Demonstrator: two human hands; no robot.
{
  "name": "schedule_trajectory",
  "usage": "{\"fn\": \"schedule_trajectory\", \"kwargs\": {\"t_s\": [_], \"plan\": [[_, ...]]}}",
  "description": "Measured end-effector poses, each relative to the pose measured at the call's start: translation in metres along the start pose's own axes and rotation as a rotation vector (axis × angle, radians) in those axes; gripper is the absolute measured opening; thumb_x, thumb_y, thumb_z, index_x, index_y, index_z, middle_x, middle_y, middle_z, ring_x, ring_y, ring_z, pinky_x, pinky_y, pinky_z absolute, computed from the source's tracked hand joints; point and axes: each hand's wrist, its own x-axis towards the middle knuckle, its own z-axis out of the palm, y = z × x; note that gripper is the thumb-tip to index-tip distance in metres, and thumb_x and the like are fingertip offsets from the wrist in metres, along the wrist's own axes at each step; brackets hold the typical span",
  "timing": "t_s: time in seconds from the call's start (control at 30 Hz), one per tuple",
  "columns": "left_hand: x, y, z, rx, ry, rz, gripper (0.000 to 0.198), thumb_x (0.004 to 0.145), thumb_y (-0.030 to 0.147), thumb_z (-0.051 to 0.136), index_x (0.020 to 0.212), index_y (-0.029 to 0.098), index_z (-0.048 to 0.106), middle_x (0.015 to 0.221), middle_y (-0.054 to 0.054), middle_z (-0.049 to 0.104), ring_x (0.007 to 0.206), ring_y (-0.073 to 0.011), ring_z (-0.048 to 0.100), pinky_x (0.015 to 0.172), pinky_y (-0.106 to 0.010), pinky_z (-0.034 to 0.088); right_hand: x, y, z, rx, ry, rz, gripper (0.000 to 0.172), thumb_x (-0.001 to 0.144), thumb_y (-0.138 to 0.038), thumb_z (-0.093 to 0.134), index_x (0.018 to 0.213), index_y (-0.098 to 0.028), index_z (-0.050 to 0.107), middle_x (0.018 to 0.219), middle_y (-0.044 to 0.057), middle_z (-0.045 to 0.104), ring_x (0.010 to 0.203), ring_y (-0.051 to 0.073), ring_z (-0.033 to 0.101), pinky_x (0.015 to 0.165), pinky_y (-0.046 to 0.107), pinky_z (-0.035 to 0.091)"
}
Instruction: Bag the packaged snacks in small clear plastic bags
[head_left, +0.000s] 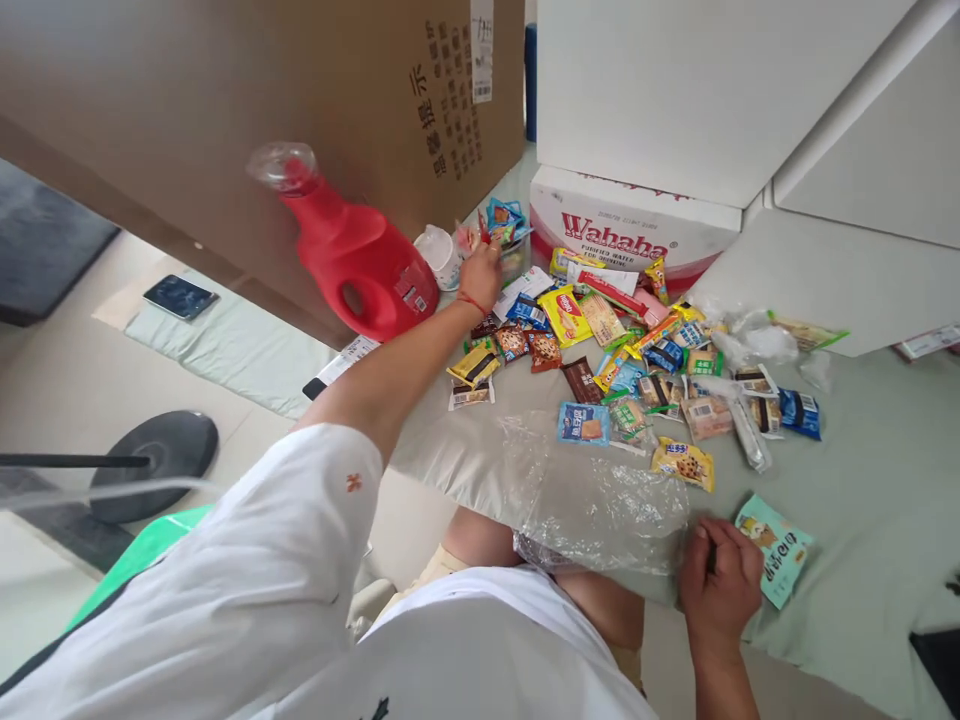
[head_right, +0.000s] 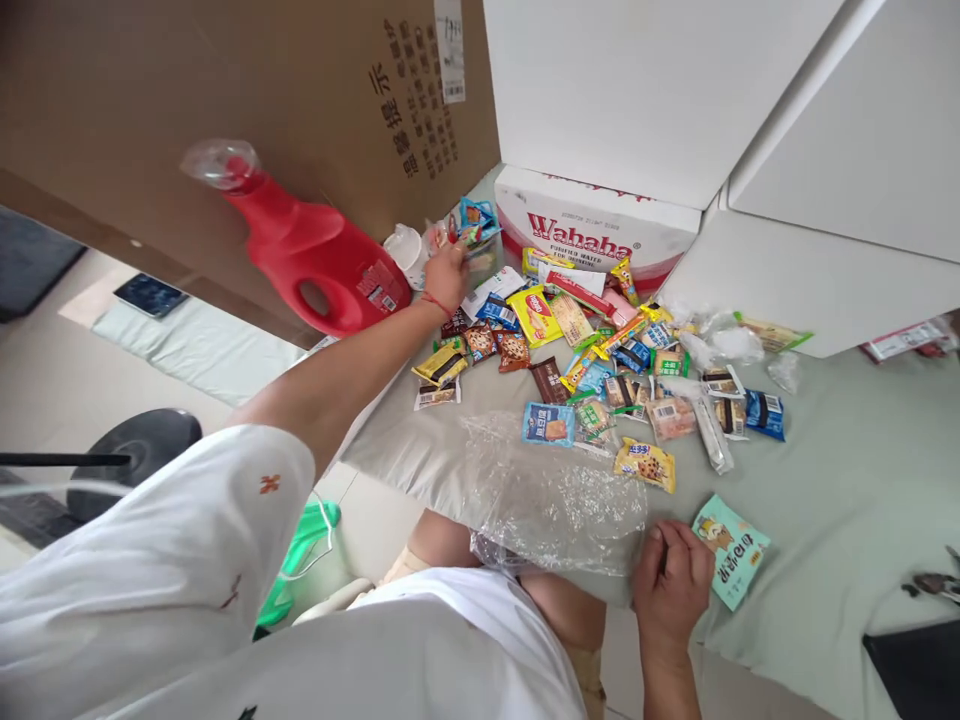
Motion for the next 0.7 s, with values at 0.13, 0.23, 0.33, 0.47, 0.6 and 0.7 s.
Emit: {"fn": "schedule_trajectory", "kwargs": {"t_s": [0.13, 0.23, 0.33, 0.47, 0.6, 0.7], "plan": [[-0.061, 0.004, -0.018, 0.030, 0.060, 0.144, 0.024, 0.103, 0.026, 0.049, 0.116, 0.018, 0.068, 0.120, -0.014, 0.069, 0.107, -0.0248, 0.066, 0.094, -0.036, 0.051, 0.001, -0.002, -0.001, 0.016, 0.019, -0.006, 0.019, 0.100, -0.026, 0.061, 0.105, -0.014, 0.075, 0.106, 0.014, 0.071, 0.100, 0.025, 0.065, 0.096, 0.043, 0.053], [-0.103, 0.021, -0.030, -0.105, 0.126, 0.265, 0.027, 0.104, 0.036, 0.051, 0.116, 0.020, 0.068, 0.118, -0.012, 0.069, 0.105, -0.0227, 0.067, 0.090, -0.033, 0.051, 0.002, -0.002, -0.002, 0.005, 0.029, -0.031, 0.018, 0.099, -0.023, 0.061, 0.105, -0.013, 0.075, 0.106, 0.015, 0.072, 0.100, 0.025, 0.066, 0.095, 0.042, 0.053], [-0.122, 0.060, -0.033, -0.500, 0.197, 0.228, 0.024, 0.097, 0.043, 0.065, 0.106, 0.020, 0.068, 0.101, -0.007, 0.070, 0.094, -0.0195, 0.068, 0.086, -0.030, 0.052, 0.002, -0.002, -0.002, 0.006, 0.031, -0.034, 0.019, 0.099, -0.024, 0.061, 0.104, -0.013, 0.075, 0.105, 0.015, 0.071, 0.101, 0.026, 0.066, 0.095, 0.042, 0.053], [-0.112, 0.120, -0.019, -1.308, 0.097, -0.280, 0.018, 0.099, 0.030, 0.065, 0.088, 0.019, 0.058, 0.069, 0.003, 0.059, 0.053, -0.0057, 0.048, 0.054, -0.017, 0.040, 0.002, 0.001, 0.001, 0.011, 0.040, -0.037, 0.022, 0.100, -0.027, 0.058, 0.103, -0.013, 0.075, 0.104, 0.015, 0.071, 0.102, 0.027, 0.065, 0.096, 0.043, 0.052], [-0.101, 0.155, -0.006, -1.766, -0.152, -0.821, 0.029, 0.101, 0.012, 0.053, 0.073, 0.017, 0.046, 0.055, 0.007, 0.046, 0.038, -0.0011, 0.027, 0.041, -0.014, 0.020, 0.001, 0.002, 0.003, 0.012, 0.044, -0.043, 0.026, 0.102, -0.029, 0.056, 0.102, -0.012, 0.075, 0.103, 0.016, 0.071, 0.101, 0.027, 0.065, 0.095, 0.043, 0.053], [-0.109, 0.163, -0.007, -1.830, -0.271, -0.868, 0.034, 0.098, 0.010, 0.054, 0.068, 0.019, 0.040, 0.049, 0.010, 0.034, 0.034, -0.0019, 0.019, 0.039, -0.016, 0.018, 0.008, -0.006, -0.005, 0.061, 0.040, -0.015, 0.028, 0.102, -0.032, 0.056, 0.100, -0.012, 0.076, 0.103, 0.016, 0.072, 0.099, 0.026, 0.066, 0.094, 0.043, 0.053]]}}
